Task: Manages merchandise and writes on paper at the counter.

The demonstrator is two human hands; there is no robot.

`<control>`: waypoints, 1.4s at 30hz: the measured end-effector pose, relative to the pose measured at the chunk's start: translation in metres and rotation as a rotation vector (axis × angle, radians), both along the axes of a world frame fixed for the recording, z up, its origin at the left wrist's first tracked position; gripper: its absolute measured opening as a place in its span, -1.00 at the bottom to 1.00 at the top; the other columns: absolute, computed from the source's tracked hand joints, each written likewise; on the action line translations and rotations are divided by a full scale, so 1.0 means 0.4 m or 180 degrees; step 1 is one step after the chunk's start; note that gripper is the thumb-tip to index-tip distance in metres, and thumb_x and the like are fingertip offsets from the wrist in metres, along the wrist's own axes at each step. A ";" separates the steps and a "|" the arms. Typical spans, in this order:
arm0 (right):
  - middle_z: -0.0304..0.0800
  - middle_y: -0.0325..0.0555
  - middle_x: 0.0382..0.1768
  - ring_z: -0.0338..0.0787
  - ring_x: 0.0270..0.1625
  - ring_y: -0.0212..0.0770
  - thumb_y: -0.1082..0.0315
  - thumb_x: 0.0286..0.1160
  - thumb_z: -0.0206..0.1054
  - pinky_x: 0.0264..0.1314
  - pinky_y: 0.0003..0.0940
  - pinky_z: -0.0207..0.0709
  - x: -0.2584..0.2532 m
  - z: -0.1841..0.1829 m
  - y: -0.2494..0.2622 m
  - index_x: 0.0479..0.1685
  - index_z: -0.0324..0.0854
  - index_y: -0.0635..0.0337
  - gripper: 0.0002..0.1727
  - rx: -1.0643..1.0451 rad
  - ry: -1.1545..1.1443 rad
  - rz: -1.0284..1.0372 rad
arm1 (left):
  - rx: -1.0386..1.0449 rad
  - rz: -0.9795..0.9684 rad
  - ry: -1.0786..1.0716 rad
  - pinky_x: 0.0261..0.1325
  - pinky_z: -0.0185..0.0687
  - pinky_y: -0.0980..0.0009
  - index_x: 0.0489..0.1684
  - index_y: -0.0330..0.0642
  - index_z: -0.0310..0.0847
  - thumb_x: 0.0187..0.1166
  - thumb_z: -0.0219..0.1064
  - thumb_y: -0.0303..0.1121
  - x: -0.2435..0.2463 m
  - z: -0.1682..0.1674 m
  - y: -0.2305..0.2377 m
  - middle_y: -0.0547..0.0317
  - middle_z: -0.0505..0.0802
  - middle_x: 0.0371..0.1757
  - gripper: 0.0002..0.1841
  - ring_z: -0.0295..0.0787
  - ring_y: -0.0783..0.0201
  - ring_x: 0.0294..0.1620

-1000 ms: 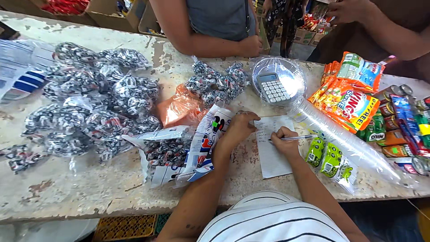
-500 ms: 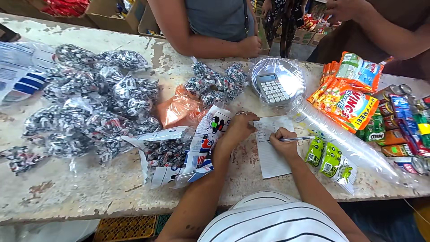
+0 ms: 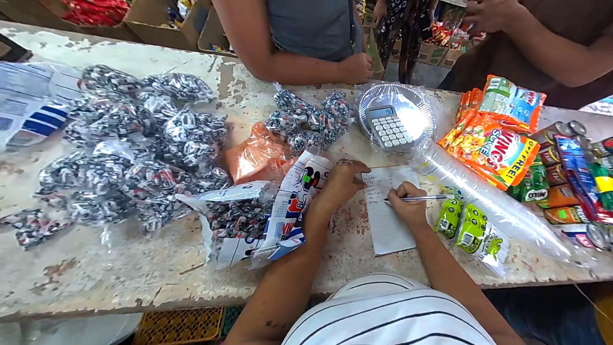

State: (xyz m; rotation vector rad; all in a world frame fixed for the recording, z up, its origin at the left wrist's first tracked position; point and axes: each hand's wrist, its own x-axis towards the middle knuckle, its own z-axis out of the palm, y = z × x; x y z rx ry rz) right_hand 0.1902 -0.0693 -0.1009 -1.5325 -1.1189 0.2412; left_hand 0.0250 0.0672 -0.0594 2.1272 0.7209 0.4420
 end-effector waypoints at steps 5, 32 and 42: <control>0.46 -0.42 -0.77 0.46 -0.66 -0.57 0.49 0.25 0.41 -0.60 -0.63 0.33 0.006 -0.013 0.001 -0.82 0.42 0.05 -0.65 -0.0084 -0.0002 0.0063 | -0.0020 -0.0027 -0.0004 0.32 0.69 0.08 0.13 -0.30 0.81 0.37 0.55 -0.59 0.002 0.001 0.001 -0.10 0.81 0.30 -0.67 0.75 -0.04 0.31; 0.47 -0.42 -0.72 0.47 -0.61 -0.57 0.52 0.26 0.40 -0.55 -0.64 0.36 0.010 -0.012 0.001 -0.77 0.42 0.05 -0.66 0.0022 0.0126 0.0097 | -0.0038 0.0018 0.0147 0.43 0.58 -0.01 0.14 -0.25 0.82 0.39 0.56 -0.54 0.000 0.010 -0.001 -0.06 0.81 0.32 -0.67 0.69 -0.08 0.40; 0.50 -0.41 -0.73 0.50 -0.63 -0.54 0.44 0.30 0.45 -0.56 -0.60 0.39 0.083 0.003 -0.034 -0.77 0.45 0.04 -0.66 -0.0209 0.0081 -0.0101 | -0.0062 0.0046 0.0150 0.37 0.65 0.04 0.14 -0.22 0.83 0.40 0.56 -0.53 0.003 0.006 0.000 -0.05 0.81 0.33 -0.67 0.73 -0.04 0.35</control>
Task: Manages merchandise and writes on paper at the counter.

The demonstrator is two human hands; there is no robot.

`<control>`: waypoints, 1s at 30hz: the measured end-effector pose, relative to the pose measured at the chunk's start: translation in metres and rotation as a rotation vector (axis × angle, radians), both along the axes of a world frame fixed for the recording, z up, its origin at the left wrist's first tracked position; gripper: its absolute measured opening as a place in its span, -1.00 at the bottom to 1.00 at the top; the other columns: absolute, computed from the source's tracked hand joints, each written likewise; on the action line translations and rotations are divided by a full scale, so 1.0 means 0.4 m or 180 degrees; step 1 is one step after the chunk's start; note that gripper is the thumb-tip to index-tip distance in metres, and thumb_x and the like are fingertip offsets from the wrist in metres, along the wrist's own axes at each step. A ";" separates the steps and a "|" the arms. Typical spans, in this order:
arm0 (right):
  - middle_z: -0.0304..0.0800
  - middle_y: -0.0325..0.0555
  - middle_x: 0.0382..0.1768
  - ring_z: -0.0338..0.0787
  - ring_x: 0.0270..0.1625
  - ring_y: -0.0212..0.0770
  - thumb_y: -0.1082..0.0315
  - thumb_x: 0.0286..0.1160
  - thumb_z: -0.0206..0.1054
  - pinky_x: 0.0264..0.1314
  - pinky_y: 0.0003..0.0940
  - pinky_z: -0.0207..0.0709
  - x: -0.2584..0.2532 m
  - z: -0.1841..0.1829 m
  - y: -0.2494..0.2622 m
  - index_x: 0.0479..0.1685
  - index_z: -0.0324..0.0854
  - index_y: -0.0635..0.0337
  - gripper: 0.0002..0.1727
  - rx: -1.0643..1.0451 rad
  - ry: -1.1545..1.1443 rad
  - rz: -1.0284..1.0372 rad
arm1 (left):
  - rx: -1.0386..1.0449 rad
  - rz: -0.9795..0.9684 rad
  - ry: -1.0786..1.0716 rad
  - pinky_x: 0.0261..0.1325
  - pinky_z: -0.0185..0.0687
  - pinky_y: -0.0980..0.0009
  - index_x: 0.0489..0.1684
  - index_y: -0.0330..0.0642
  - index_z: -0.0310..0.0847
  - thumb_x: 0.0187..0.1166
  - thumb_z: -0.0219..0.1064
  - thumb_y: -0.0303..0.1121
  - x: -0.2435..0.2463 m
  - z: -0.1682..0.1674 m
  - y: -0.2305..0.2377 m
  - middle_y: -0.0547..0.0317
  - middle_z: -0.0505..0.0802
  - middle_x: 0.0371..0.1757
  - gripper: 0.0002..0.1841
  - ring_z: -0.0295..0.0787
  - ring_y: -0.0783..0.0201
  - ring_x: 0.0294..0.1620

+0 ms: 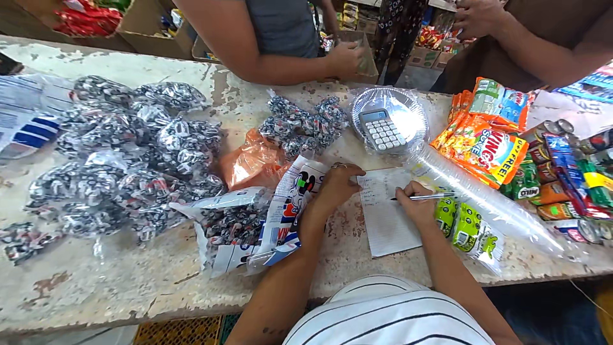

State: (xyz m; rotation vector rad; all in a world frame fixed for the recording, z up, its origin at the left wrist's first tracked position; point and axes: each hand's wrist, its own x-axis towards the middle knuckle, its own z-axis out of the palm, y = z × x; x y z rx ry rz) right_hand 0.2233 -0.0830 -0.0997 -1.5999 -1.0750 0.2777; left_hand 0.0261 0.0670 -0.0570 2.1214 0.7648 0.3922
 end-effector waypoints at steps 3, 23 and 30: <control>0.52 -0.41 -0.72 0.52 -0.61 -0.56 0.45 0.27 0.45 -0.55 -0.62 0.40 -0.007 -0.014 0.004 -0.78 0.50 0.08 -0.69 0.0050 -0.0023 0.0127 | -0.0079 -0.0004 0.0056 0.37 0.66 0.05 0.16 -0.23 0.81 0.41 0.55 -0.54 0.000 0.004 0.001 -0.05 0.80 0.35 -0.67 0.73 -0.03 0.35; 0.48 -0.39 -0.72 0.49 -0.60 -0.55 0.50 0.25 0.40 -0.53 -0.62 0.37 -0.003 -0.020 0.009 -0.79 0.45 0.09 -0.68 0.0157 0.0000 0.0073 | -0.0166 -0.0040 0.0060 0.36 0.68 0.12 0.17 -0.28 0.79 0.42 0.54 -0.54 0.001 0.012 0.002 -0.10 0.77 0.38 -0.67 0.73 0.00 0.36; 0.45 -0.39 -0.73 0.47 -0.61 -0.55 0.48 0.23 0.42 -0.56 -0.62 0.33 0.007 -0.031 0.014 -0.80 0.45 0.08 -0.68 0.0117 -0.0090 0.0107 | -0.0200 -0.0031 0.0082 0.35 0.68 0.15 0.18 -0.30 0.78 0.42 0.54 -0.55 0.001 0.016 0.000 -0.10 0.77 0.38 -0.66 0.76 0.02 0.31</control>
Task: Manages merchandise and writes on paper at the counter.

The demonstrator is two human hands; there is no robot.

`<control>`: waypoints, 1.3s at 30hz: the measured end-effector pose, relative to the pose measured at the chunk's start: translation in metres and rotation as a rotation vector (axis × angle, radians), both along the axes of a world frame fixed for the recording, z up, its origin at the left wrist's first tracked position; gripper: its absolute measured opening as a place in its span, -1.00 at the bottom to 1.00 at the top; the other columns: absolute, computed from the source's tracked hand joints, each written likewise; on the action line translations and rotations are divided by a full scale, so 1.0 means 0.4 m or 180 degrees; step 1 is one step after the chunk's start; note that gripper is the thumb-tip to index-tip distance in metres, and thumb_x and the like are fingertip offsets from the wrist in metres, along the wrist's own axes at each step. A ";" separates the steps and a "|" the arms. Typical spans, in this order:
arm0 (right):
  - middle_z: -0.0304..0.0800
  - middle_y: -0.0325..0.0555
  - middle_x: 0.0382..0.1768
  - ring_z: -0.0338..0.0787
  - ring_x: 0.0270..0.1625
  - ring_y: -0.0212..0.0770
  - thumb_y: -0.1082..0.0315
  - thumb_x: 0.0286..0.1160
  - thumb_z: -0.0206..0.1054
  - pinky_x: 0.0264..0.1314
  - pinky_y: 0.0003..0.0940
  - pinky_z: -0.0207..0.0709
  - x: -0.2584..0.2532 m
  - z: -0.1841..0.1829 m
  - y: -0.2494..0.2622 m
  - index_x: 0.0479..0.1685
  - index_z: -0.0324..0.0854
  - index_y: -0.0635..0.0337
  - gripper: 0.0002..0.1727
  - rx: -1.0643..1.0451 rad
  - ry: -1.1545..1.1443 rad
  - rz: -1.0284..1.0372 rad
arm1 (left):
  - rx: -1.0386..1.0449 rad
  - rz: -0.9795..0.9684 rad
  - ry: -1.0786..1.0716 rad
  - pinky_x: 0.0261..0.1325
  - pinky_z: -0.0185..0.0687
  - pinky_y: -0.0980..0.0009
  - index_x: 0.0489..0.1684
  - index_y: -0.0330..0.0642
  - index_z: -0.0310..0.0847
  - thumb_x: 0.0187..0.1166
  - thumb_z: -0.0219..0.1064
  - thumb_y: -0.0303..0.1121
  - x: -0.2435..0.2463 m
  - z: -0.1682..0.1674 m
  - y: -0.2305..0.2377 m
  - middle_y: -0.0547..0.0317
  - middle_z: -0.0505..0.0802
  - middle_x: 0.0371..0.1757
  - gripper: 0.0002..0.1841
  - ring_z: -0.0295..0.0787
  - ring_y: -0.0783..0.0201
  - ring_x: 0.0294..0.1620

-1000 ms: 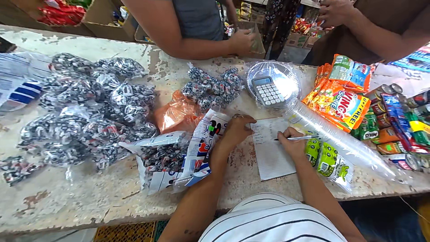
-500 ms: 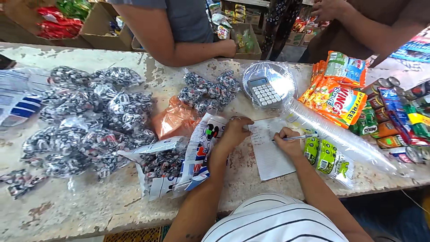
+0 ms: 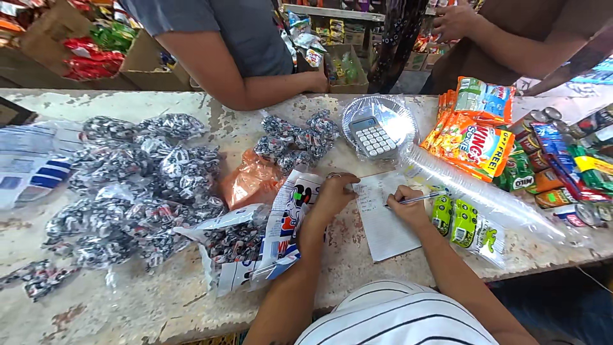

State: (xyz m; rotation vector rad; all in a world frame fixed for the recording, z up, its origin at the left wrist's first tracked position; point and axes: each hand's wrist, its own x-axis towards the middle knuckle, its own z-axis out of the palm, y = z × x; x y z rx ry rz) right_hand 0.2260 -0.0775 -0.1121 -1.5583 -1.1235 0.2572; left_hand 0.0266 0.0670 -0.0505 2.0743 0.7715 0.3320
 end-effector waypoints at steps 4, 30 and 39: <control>0.42 -0.39 -0.73 0.44 -0.62 -0.55 0.51 0.20 0.40 -0.57 -0.61 0.32 0.009 0.004 0.003 -0.79 0.43 0.08 -0.69 0.0165 0.0082 -0.0092 | 0.0027 0.0046 -0.0060 0.37 0.68 0.16 0.16 -0.31 0.78 0.44 0.56 -0.46 0.003 -0.001 0.001 -0.12 0.80 0.32 -0.67 0.78 0.02 0.28; 0.94 -0.06 -0.12 0.96 -0.16 -0.09 0.30 0.82 0.13 -0.17 -0.19 0.88 -0.028 0.043 -0.019 0.17 0.66 0.24 -0.73 -0.0215 0.1389 0.0414 | 0.0800 0.0332 0.0700 0.55 0.52 0.01 0.32 -0.22 0.75 0.47 0.36 -0.58 -0.010 0.105 -0.003 -0.11 0.71 0.49 -0.59 0.67 -0.05 0.46; 0.59 -0.29 0.57 0.41 0.71 -0.05 0.07 -0.09 0.80 0.68 0.10 0.41 -0.008 -0.070 -0.235 0.32 0.72 -0.40 -0.26 -0.0900 -0.0645 0.1808 | 0.0736 -0.1232 0.1399 0.51 0.55 -0.07 0.51 -0.07 0.62 0.33 0.64 -0.23 -0.071 0.068 -0.261 0.04 0.62 0.61 -0.35 0.57 -0.06 0.57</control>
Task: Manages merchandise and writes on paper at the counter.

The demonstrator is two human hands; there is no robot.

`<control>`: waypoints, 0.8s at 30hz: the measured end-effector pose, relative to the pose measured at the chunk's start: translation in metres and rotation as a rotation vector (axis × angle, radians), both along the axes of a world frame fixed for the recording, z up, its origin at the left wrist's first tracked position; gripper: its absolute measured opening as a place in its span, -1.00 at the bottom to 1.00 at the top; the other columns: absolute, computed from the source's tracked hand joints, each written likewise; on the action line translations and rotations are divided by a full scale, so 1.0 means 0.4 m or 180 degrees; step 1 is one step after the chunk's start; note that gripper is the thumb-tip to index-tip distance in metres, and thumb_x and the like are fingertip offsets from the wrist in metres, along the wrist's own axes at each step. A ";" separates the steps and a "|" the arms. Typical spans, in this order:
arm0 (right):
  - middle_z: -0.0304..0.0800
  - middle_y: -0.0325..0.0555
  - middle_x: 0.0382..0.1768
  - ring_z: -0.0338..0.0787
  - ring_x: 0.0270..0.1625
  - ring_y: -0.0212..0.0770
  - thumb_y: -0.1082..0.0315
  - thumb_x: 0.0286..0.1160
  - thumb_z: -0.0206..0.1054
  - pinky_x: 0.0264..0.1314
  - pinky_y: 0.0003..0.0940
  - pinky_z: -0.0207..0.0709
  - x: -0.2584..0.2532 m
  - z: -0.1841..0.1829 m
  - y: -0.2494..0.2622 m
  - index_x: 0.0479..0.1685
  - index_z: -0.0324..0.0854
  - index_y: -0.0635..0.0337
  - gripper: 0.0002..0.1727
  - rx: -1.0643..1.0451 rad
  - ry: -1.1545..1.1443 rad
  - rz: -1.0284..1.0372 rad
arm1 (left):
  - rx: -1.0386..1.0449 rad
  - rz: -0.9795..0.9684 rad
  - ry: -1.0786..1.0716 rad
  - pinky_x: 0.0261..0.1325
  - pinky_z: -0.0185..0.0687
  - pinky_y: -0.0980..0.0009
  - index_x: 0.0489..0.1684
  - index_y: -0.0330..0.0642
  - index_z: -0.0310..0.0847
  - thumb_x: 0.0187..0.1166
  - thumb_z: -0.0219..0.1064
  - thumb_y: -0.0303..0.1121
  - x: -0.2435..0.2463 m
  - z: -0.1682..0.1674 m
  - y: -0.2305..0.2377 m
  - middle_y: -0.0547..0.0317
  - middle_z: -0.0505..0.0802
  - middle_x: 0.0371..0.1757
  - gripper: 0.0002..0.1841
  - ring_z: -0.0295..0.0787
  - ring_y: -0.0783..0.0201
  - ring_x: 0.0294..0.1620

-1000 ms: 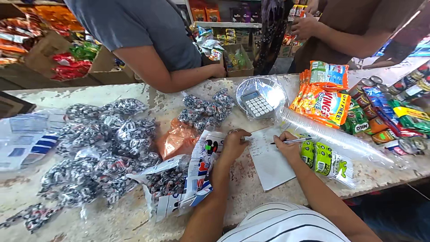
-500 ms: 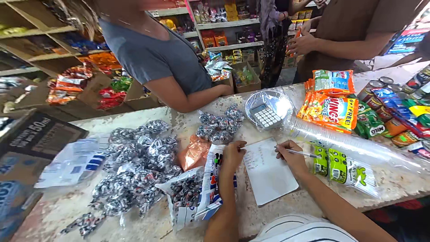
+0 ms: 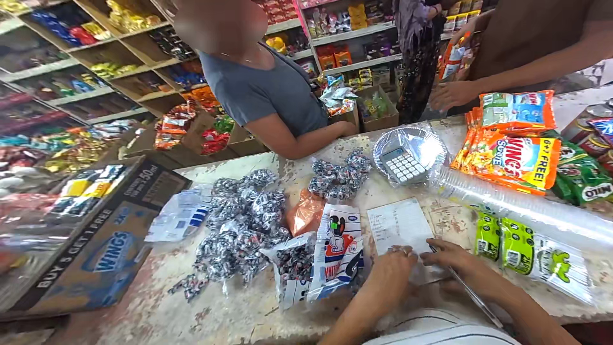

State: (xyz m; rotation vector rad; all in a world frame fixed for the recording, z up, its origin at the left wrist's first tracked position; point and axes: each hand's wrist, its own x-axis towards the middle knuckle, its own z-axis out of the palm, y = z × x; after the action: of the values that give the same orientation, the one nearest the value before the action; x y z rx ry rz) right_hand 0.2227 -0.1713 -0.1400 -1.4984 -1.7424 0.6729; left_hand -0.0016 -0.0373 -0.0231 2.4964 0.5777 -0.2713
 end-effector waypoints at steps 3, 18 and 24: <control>0.53 -0.36 0.62 0.39 0.72 -0.16 0.13 0.00 0.76 0.68 -0.04 0.44 0.007 -0.020 -0.024 0.30 0.75 -0.42 -0.33 -0.0117 0.0201 -0.0130 | 0.0388 -0.0089 -0.0295 0.52 0.57 0.02 0.33 -0.03 0.73 0.25 0.66 -0.23 -0.035 -0.082 -0.009 0.18 0.65 0.58 -0.44 0.49 0.02 0.64; 0.81 -0.46 -0.24 0.77 -0.08 -0.43 0.46 0.38 0.36 0.02 -0.40 0.68 0.066 0.035 0.009 -0.34 0.75 -0.14 -0.81 0.0243 0.0168 -0.0546 | -0.0038 -0.0075 -0.0699 0.52 0.57 0.16 -0.06 -0.05 0.92 0.39 0.60 -0.08 -0.031 -0.054 0.001 0.20 0.84 0.35 -0.69 0.72 0.19 0.42; 0.80 -0.46 -0.24 0.77 -0.08 -0.44 0.45 0.42 0.35 0.02 -0.42 0.68 0.066 0.042 0.012 -0.33 0.76 -0.13 -0.82 0.0183 0.0200 -0.0548 | -0.0138 0.0119 -0.0805 0.49 0.59 0.16 -0.20 -0.02 0.94 0.35 0.63 -0.06 -0.037 -0.052 -0.003 0.26 0.84 0.35 -0.73 0.73 0.23 0.40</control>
State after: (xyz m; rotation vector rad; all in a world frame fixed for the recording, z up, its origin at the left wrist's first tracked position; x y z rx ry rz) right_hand 0.2492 -0.1666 -0.1230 -1.5502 -1.5523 0.5703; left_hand -0.0163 -0.0385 -0.0438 2.4257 0.5074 0.0463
